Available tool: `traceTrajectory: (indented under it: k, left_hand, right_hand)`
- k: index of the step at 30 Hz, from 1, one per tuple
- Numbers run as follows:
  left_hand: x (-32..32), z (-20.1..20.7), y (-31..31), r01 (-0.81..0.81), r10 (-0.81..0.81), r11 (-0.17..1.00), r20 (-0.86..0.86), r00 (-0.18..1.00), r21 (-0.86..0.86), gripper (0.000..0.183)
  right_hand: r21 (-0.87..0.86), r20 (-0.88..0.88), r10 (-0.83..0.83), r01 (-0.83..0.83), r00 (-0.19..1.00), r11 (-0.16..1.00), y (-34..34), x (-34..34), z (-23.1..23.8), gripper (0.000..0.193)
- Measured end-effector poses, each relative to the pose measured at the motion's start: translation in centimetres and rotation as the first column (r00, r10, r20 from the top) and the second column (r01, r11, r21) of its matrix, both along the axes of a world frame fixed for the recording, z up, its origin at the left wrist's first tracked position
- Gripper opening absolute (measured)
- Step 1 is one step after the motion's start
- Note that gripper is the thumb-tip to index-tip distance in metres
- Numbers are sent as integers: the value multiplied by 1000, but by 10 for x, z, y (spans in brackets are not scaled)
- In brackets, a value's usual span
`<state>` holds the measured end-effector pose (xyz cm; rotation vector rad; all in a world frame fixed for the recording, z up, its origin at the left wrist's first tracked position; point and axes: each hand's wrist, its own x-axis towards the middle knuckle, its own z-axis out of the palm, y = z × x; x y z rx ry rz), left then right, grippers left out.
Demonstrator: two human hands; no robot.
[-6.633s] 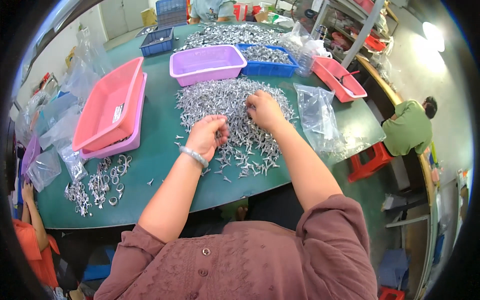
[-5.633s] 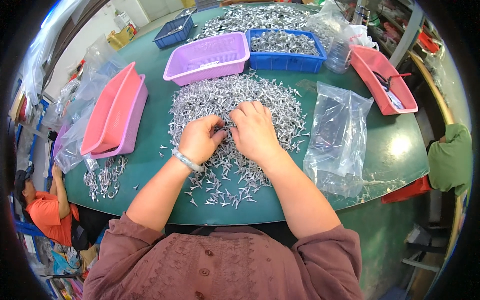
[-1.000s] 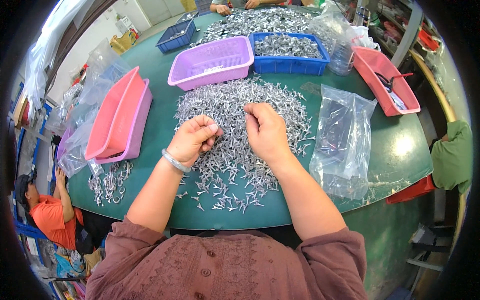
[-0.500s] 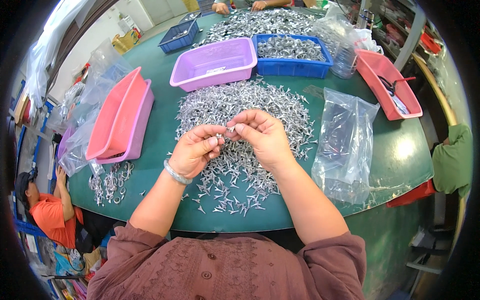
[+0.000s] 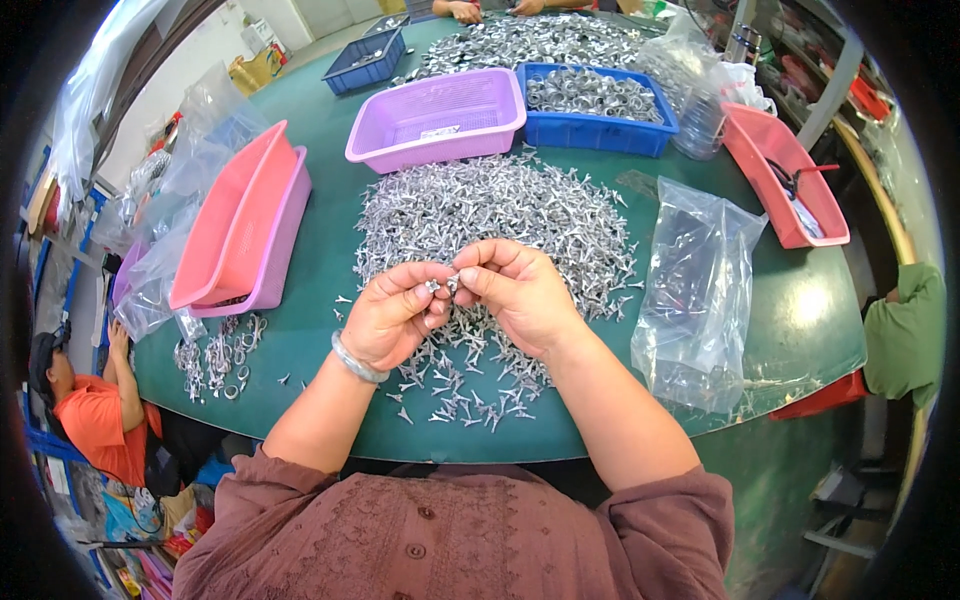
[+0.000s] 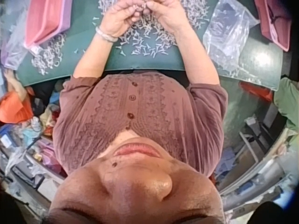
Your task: The person sorts and handles small metal pieces by hand on a workbench, holds a mobile phone inside a plastic bag with another worker, and sorts through metal pieces on the table.
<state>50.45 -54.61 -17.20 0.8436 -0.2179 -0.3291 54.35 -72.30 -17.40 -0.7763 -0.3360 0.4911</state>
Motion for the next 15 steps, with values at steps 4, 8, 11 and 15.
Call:
traceTrajectory:
  k: [4,8,11,15]
  left_hand:
    - [-2,-2,0,-11,11,1000,-14,1000,7,22]
    - [-3,-1,0,-34,35,999,-23,999,29,22]
    - [-5,1,-1,-48,49,998,-22,999,47,22]
    - [-6,2,-2,-60,63,997,-65,996,44,22]
  right_hand:
    - [-24,-7,8,-8,1000,1000,0,0,-2,12]
    - [-49,-16,10,-11,1000,999,2,0,-2,11]
    - [-54,-23,22,-24,999,998,2,0,-4,12]
    - [-67,-31,42,-44,999,997,2,1,-5,12]
